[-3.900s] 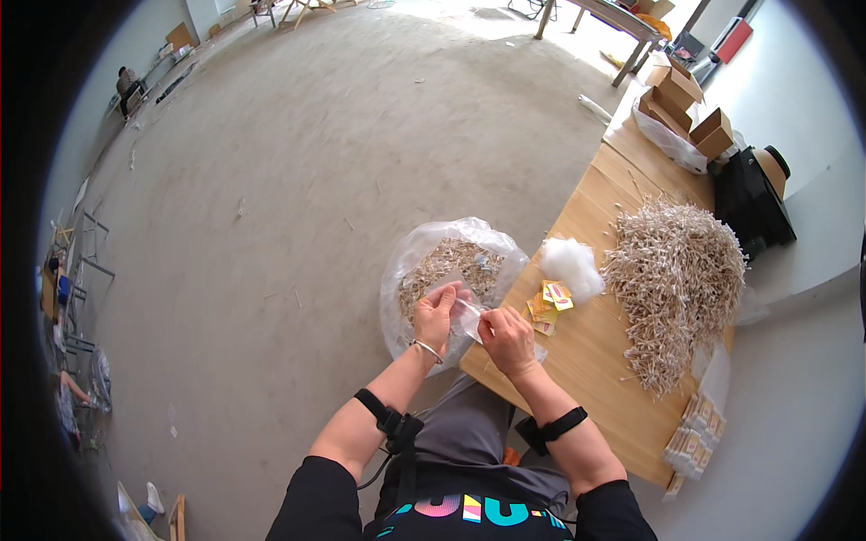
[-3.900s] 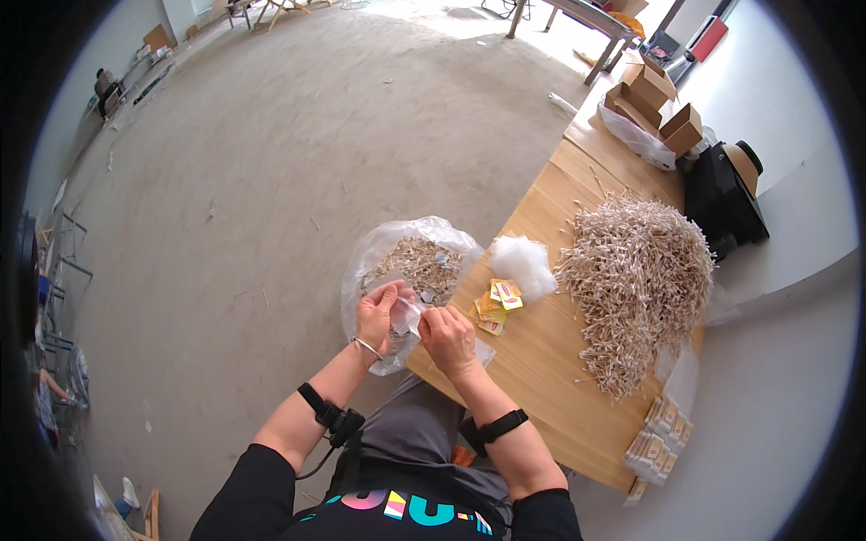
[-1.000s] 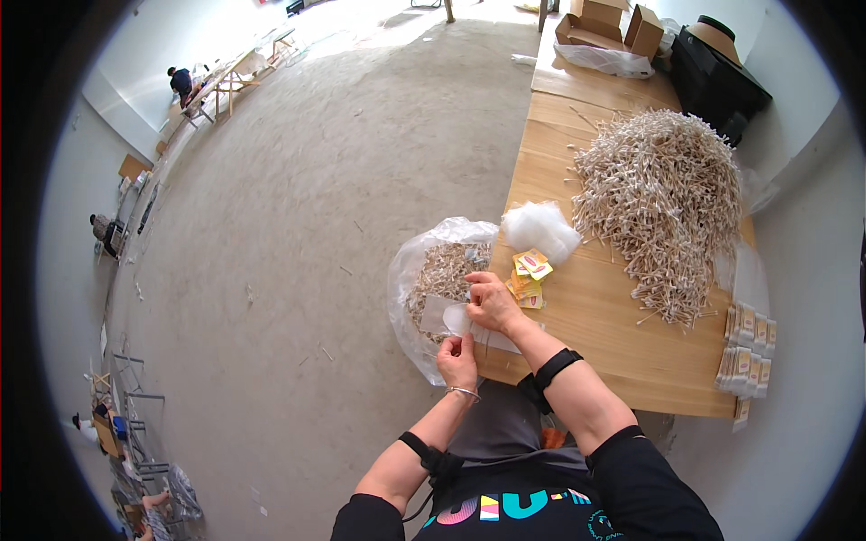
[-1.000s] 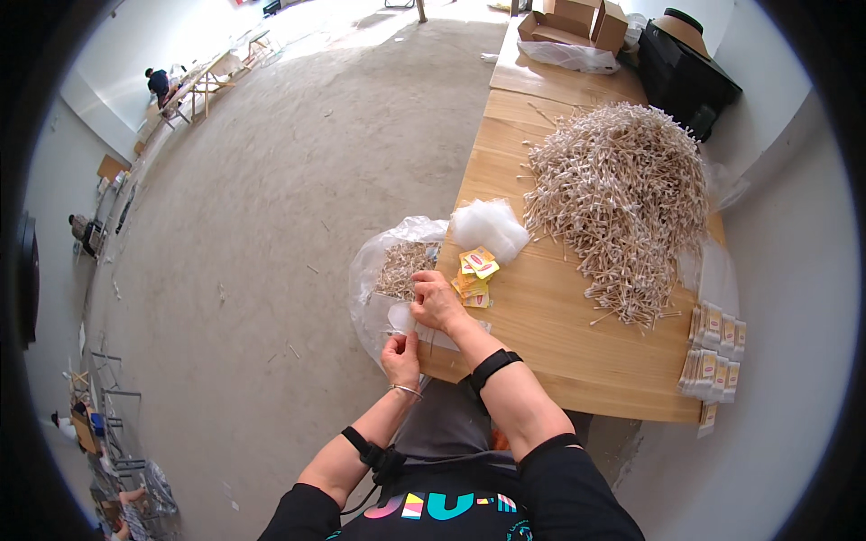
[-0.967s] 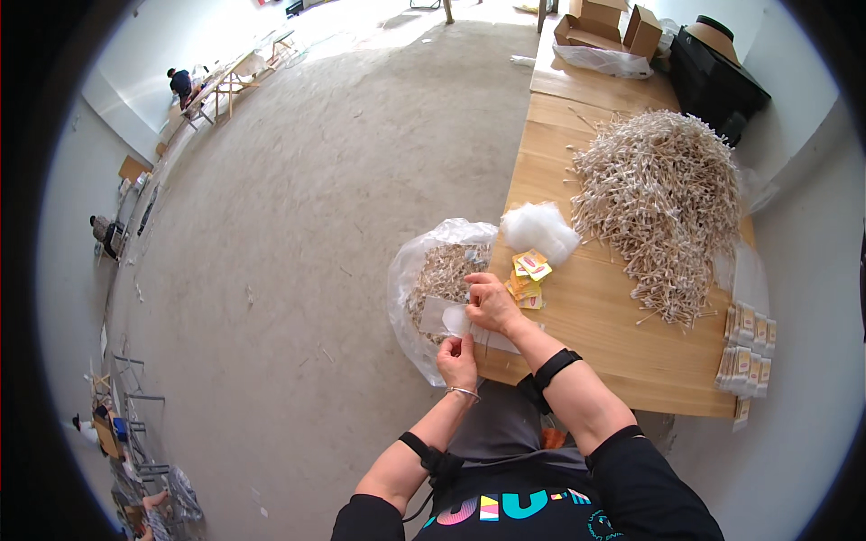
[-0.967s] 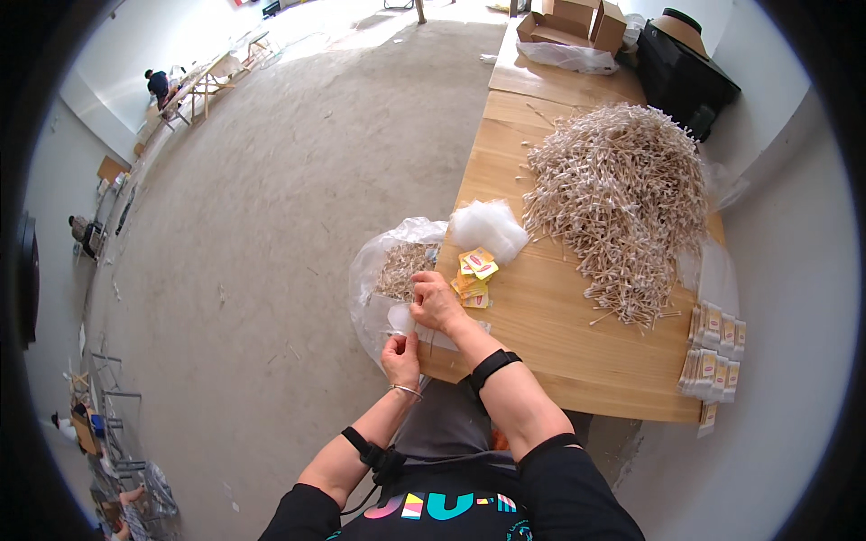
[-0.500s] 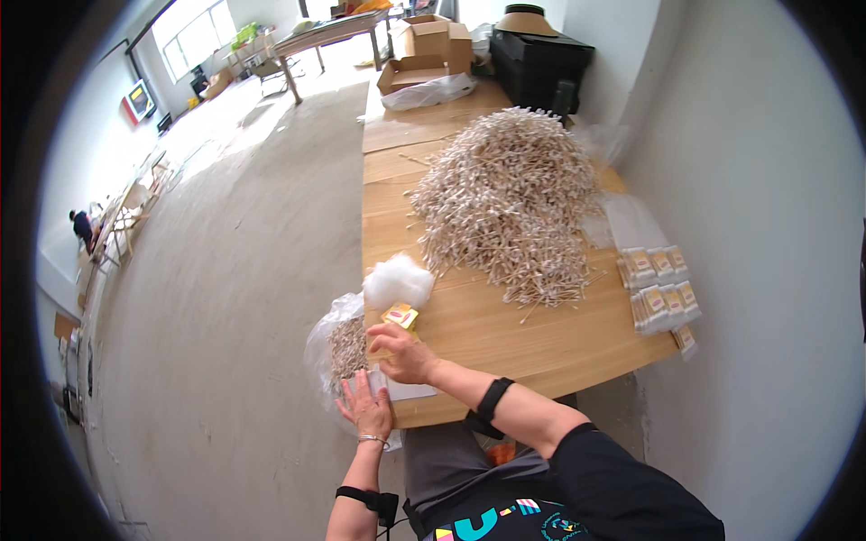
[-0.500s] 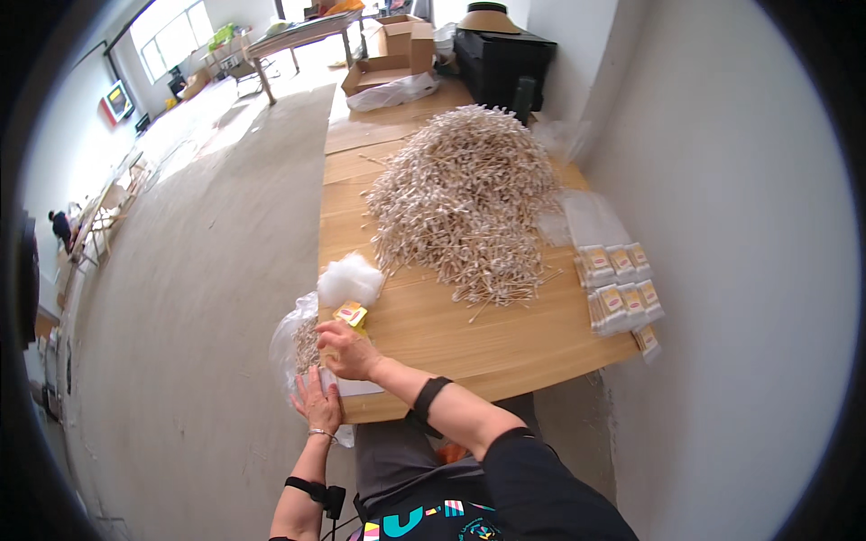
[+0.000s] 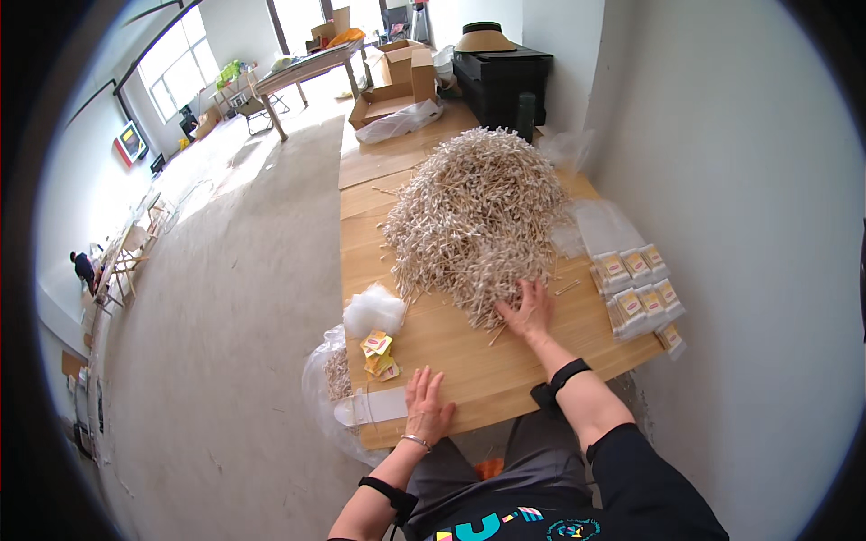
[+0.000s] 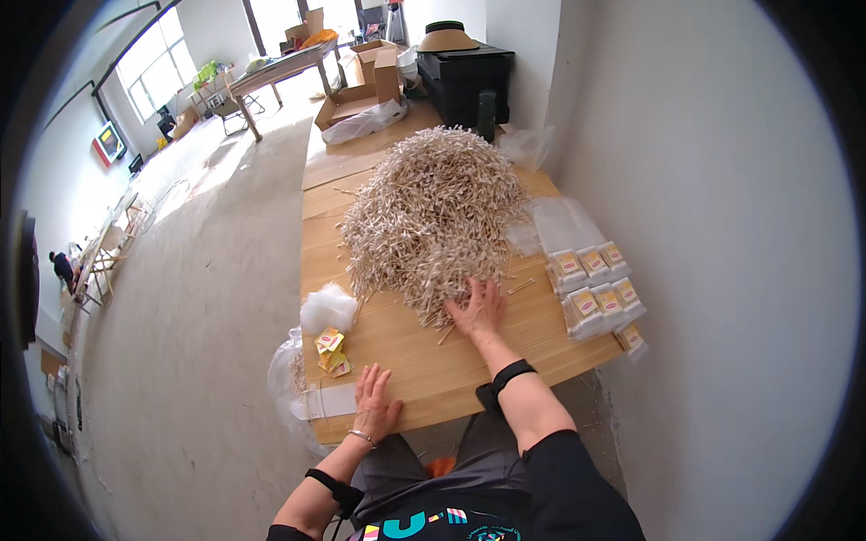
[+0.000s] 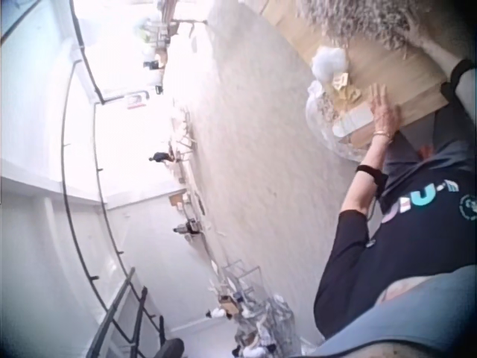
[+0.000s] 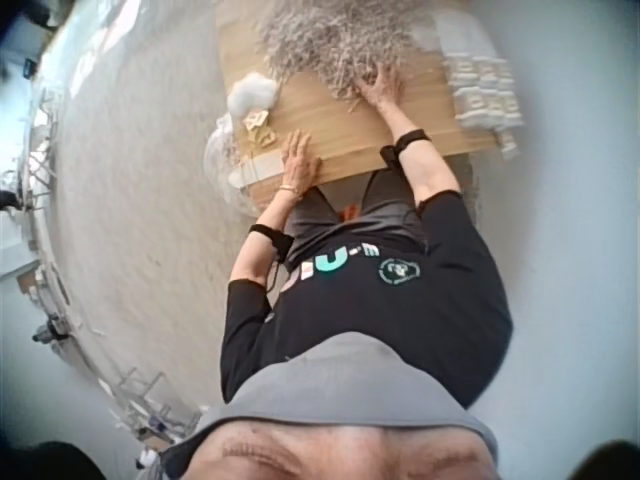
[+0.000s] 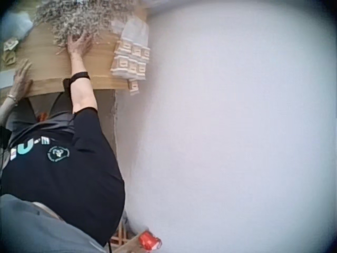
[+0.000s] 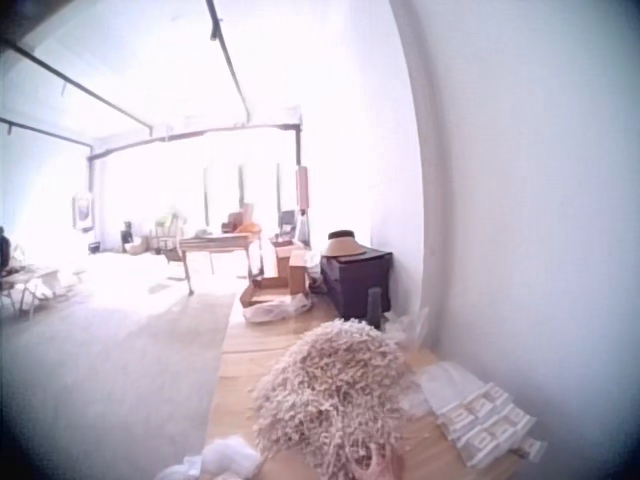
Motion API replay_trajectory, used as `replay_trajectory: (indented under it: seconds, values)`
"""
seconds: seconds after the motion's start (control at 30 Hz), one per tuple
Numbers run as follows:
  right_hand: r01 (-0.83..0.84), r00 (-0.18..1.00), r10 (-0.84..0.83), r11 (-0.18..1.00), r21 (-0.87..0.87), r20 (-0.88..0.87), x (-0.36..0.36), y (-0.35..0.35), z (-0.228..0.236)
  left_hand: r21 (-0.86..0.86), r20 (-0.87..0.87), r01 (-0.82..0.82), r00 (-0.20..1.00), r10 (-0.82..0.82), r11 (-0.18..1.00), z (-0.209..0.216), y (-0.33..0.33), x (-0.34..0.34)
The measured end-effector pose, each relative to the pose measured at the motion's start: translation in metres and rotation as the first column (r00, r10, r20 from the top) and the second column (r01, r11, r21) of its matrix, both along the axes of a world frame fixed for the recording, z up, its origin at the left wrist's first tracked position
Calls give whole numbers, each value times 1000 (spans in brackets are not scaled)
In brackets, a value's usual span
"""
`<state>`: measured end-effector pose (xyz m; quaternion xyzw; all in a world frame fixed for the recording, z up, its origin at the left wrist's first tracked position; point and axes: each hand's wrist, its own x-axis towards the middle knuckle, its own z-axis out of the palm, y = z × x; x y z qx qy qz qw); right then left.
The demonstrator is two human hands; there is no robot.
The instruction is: Counting and packaging cotton swabs into small plastic bags.
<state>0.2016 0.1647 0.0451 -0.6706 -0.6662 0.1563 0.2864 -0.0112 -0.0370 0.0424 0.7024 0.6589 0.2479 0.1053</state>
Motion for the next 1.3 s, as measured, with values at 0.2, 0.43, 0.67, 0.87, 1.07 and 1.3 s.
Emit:
replay_trajectory:
  seconds: [0.2, 0.43, 0.67, 0.87, 1.07, 1.3]
  values:
    - [-89, 996, 92, 956, 280, -1, -33, -52, -21, -18, 46, 33, 998, -32, 999, 2, 30, 18]
    - [-444, 895, 439, 865, 236, 74, -47, -95, -12, 102, 67, -39, 997, 32, 994, -9, 34, 15]
    - [-487, 869, 458, 860, 156, 186, -37, -48, -3, 138, 88, -109, 991, 97, 984, -12, 35, 19]
    - [-209, 975, 202, 974, 82, 91, 5, -17, -15, 94, 45, -151, 988, 148, 984, -6, 36, 22]
    - [-213, 967, 171, 950, 228, 191, -21, -76, -20, 112, 0, -147, 989, 147, 983, -3, 39, 24]
    - [-449, 892, 427, 873, 189, 145, -60, -112, -18, 144, 69, -164, 985, 156, 976, -20, 37, 18]
